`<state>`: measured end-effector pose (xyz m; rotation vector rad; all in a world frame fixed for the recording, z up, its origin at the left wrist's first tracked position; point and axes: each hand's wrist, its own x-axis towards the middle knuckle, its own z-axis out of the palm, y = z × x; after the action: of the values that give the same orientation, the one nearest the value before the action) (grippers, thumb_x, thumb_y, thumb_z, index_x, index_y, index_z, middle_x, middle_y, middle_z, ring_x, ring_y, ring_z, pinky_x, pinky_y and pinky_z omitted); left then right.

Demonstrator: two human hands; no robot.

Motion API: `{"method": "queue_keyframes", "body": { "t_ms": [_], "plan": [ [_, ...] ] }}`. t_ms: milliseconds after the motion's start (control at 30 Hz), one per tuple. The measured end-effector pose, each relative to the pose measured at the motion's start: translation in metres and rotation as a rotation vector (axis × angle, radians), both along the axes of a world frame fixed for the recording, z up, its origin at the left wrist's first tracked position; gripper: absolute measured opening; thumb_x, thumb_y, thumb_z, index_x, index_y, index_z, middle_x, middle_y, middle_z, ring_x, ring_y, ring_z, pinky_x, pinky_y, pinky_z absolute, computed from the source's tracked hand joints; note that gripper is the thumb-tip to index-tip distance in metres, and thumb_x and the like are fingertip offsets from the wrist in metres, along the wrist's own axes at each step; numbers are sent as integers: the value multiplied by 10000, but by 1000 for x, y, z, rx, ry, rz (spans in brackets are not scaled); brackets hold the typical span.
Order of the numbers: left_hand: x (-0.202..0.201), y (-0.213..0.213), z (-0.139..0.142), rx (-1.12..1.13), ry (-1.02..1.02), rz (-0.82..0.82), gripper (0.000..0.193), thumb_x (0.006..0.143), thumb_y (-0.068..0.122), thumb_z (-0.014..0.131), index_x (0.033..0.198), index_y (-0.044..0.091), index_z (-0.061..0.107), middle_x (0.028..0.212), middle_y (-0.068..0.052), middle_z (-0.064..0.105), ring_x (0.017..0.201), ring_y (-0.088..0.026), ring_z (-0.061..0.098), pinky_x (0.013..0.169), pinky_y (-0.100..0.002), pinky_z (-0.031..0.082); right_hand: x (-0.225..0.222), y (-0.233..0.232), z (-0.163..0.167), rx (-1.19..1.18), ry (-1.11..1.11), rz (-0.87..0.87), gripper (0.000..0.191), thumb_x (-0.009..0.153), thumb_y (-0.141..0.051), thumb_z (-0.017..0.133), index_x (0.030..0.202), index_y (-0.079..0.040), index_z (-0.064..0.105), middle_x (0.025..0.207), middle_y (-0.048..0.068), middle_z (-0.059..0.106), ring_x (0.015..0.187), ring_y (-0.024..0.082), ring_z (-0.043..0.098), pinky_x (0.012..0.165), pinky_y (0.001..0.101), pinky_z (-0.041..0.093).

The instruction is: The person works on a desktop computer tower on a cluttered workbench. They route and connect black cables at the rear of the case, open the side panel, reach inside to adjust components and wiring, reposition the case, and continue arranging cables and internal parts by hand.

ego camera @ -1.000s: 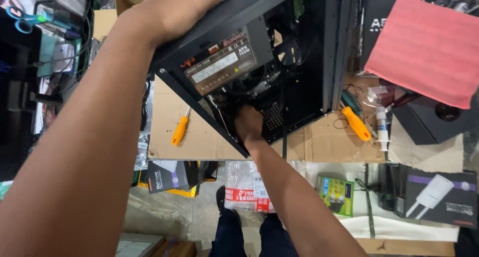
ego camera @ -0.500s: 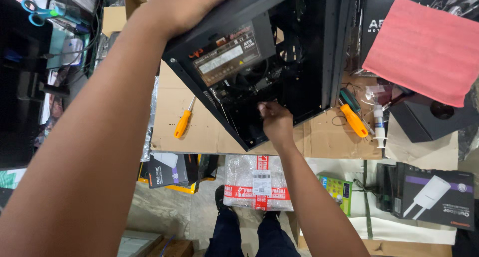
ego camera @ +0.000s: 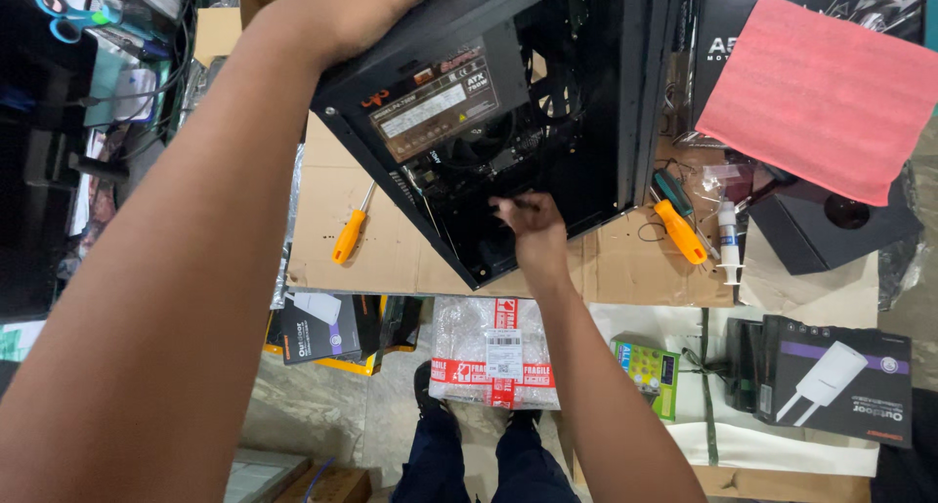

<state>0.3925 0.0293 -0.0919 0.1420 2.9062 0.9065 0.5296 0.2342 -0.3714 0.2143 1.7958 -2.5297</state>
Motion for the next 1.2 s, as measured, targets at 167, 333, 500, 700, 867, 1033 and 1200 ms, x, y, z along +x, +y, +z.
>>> {"method": "queue_keyframes", "body": {
  "t_ms": [167,333,500,700,867,1033,1200],
  "plan": [
    [-1,-3,-1,-19,293,-163,650,933,662,624,1184,78,762,979,-181,771,823,-276,725,789,-419,538,-12,-5,-5,-66,-197,-24,219,981,-85,660,1135,44,572,967,130,720,861,168,715,789,292,584],
    [-2,-6,1,-16,97,10,691,845,744,586,1182,162,744,984,-154,757,815,-270,753,787,-410,567,-2,-16,-7,220,43,124,91,975,-45,617,1005,38,640,864,110,738,721,144,692,637,282,566],
    [-7,-7,-4,-37,82,22,736,828,787,560,1234,197,730,1013,-151,747,854,-290,744,795,-445,560,10,-26,-1,852,-238,216,125,878,-106,716,953,-7,731,831,132,764,686,212,705,620,353,535],
    [-28,-16,-13,-58,128,5,765,844,802,596,1239,162,736,1074,-170,727,927,-301,715,850,-446,530,50,-37,10,1012,101,72,238,863,-101,650,1055,-91,790,902,108,778,782,281,749,727,376,584],
    [-33,-18,-12,84,-151,-8,728,866,739,550,1201,124,752,1063,-125,779,874,-262,730,809,-430,547,68,-40,6,1063,328,-40,242,860,-39,625,1051,-82,766,907,71,795,941,336,688,938,408,494],
    [-21,-15,-7,-14,-180,82,707,915,728,503,1199,120,726,994,-187,748,756,-266,730,695,-434,562,67,-40,1,981,269,-20,151,891,-34,620,1027,-58,681,944,43,803,1035,318,678,953,417,483],
    [-20,-16,-7,-5,-118,12,693,897,711,537,1190,114,734,998,-183,748,774,-260,729,711,-425,556,72,-47,1,956,191,-82,127,917,-64,652,1041,-58,680,980,74,781,1059,346,648,935,420,485]
  ]
}}
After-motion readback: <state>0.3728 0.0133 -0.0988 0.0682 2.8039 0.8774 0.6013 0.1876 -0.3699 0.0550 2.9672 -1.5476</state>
